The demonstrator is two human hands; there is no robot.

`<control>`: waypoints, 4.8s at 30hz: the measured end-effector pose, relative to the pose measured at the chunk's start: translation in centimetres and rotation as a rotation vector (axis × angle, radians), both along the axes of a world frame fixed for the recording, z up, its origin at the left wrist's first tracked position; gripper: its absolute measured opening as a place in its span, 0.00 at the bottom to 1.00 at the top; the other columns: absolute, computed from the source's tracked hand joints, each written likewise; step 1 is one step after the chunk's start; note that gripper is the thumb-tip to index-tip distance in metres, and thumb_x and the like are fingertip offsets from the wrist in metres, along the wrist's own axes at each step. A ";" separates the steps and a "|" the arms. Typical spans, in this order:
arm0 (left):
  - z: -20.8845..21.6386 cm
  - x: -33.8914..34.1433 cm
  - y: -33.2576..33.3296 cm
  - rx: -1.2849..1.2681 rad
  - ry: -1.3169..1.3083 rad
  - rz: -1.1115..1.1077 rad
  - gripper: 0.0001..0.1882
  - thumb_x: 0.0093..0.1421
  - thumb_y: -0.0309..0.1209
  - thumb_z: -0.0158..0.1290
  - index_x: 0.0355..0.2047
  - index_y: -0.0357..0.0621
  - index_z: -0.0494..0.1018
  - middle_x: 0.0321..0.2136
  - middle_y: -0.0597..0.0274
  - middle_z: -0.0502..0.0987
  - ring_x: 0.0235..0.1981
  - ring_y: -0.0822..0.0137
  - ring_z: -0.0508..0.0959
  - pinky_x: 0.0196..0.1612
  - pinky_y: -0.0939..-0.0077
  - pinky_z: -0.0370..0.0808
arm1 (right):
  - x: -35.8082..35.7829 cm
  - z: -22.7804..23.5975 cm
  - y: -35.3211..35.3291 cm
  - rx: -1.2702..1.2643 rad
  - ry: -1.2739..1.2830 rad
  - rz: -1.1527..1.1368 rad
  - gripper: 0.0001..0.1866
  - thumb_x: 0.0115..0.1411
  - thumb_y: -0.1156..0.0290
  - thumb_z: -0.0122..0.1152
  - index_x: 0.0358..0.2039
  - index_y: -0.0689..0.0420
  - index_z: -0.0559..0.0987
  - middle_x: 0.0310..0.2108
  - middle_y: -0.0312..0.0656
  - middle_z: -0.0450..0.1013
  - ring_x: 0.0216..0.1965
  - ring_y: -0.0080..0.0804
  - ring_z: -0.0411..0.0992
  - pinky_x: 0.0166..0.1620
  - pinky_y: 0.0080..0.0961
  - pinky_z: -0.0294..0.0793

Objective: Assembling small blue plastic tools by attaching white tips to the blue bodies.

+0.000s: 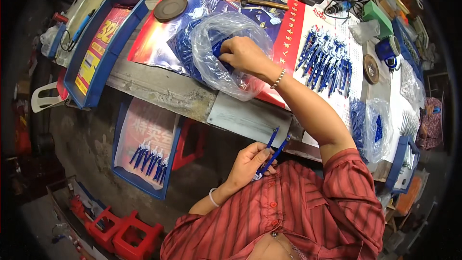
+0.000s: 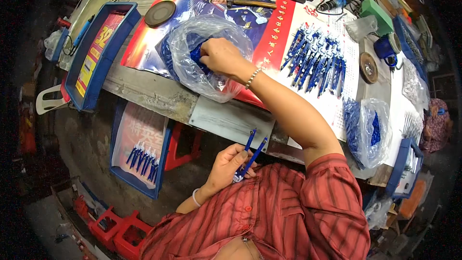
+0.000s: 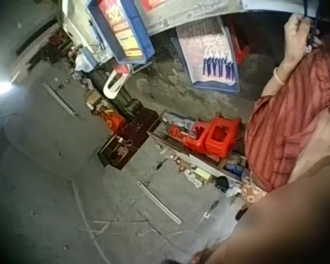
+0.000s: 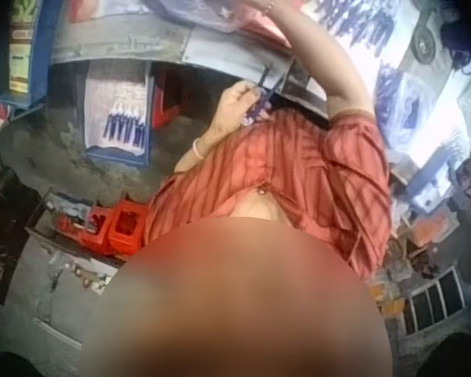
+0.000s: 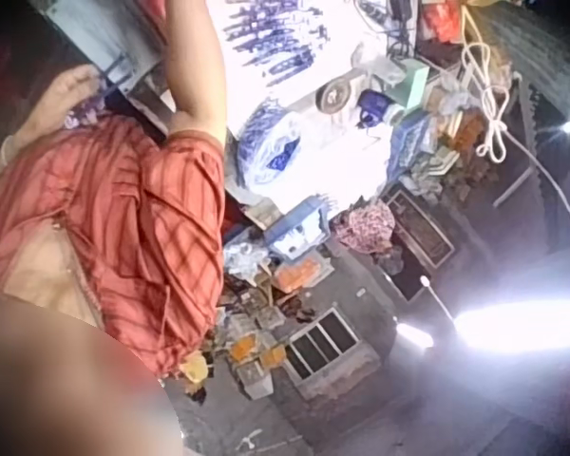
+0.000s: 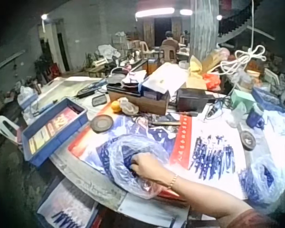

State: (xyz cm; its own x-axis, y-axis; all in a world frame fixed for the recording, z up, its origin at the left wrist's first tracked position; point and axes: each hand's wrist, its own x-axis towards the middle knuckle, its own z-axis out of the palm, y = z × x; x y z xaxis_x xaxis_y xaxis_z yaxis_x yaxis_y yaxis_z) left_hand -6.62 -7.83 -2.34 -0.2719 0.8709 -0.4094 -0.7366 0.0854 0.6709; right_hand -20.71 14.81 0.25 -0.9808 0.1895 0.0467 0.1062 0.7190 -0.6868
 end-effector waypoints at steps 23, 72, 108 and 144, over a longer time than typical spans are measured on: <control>2.3 1.5 3.3 -0.114 0.246 -0.042 0.15 0.66 0.32 0.43 0.47 0.34 0.66 0.29 0.54 0.78 0.22 0.74 0.76 0.27 0.84 0.73 | 24.0 5.0 0.0 -1.298 0.093 -0.478 0.05 0.59 0.72 0.56 0.33 0.60 0.73 0.23 0.46 0.74 0.13 0.17 0.66 0.17 0.10 0.64; 2.3 5.8 6.1 -0.147 0.433 -0.136 0.18 0.59 0.20 0.45 0.50 0.32 0.65 0.30 0.57 0.78 0.24 0.75 0.77 0.28 0.83 0.74 | 30.1 1.9 -4.0 -0.959 0.032 -0.597 0.07 0.58 0.72 0.60 0.32 0.63 0.76 0.25 0.32 0.72 0.24 0.13 0.66 0.25 0.12 0.67; 0.9 5.8 5.8 -0.090 0.510 -0.048 0.12 0.64 0.28 0.45 0.44 0.33 0.69 0.23 0.61 0.77 0.20 0.78 0.75 0.22 0.85 0.71 | 29.4 0.5 -5.9 -0.798 0.091 -0.693 0.12 0.57 0.76 0.59 0.41 0.63 0.71 0.27 0.35 0.72 0.21 0.10 0.65 0.21 0.08 0.63; 1.6 5.4 5.4 -0.047 0.527 -0.065 0.15 0.66 0.30 0.43 0.48 0.31 0.65 0.28 0.62 0.76 0.22 0.80 0.74 0.25 0.87 0.71 | 29.9 0.2 -6.4 -0.387 0.372 -0.651 0.23 0.53 0.81 0.61 0.48 0.62 0.64 0.43 0.45 0.67 0.32 0.19 0.70 0.30 0.11 0.73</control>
